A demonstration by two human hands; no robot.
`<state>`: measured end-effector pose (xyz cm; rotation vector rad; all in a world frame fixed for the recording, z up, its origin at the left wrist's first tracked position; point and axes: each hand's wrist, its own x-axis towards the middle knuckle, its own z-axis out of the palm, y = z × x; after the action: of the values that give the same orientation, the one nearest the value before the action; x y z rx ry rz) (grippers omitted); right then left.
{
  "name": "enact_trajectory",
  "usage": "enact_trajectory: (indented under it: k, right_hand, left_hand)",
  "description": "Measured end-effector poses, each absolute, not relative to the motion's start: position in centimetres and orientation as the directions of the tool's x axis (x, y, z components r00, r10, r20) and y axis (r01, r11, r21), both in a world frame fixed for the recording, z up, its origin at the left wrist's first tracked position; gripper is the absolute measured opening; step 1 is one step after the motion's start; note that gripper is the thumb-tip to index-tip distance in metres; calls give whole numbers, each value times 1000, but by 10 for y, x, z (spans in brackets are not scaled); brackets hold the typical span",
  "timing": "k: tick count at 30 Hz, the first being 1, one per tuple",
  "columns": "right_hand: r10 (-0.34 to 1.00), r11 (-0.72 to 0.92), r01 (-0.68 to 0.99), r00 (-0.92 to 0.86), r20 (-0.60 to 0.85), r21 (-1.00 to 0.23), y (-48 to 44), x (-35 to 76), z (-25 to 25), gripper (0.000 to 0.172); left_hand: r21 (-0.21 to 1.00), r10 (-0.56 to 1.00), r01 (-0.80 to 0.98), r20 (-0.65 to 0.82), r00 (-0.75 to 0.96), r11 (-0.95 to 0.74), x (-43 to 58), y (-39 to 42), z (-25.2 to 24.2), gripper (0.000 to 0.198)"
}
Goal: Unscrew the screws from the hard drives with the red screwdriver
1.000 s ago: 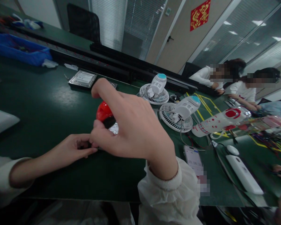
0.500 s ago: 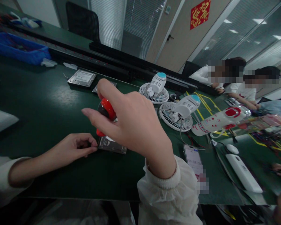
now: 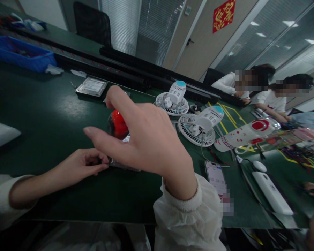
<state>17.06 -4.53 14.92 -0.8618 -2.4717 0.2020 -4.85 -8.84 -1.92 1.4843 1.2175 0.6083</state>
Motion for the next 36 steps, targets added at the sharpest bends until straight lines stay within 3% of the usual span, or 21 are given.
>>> enact_trajectory:
  k: [7,13,17,22,27,32,36]
  right_hand:
    - [576,817,486,-695,431,-308,-45,172,149,22]
    - [604,796,535,-664,441,-284,-46,173,149,18]
    - [580,814,482,-702,414,-324,-47,173,151,25]
    - [616,787,541,-655,438,-296,-47,172,150,27]
    - [582,811,465,-704,407,-356,-48,172,151,29]
    - [614,787,543,-642,460,-292,-45,172,149,25]
    - [586,808,454,-689,427,-376,-45,173,149,27]
  left_hand:
    - [924,909,370,-234,344,98,-47,-87,-17,24]
    - [918,910,386,-231,343,88,-47,-87,-18,23]
    - [923,912,376,-224,342,86,-48,-87,-21,26]
    - [924,916,375,-214,340,77,-49,-87,-22,24]
    - [928,912,363,-220,346,86,-49,-87,-22,26]
    - [920,910,382,-228,346,85,-48,-87,-21,24]
    - [919,911,388,-220,348,73,-48,-87,-19,24]
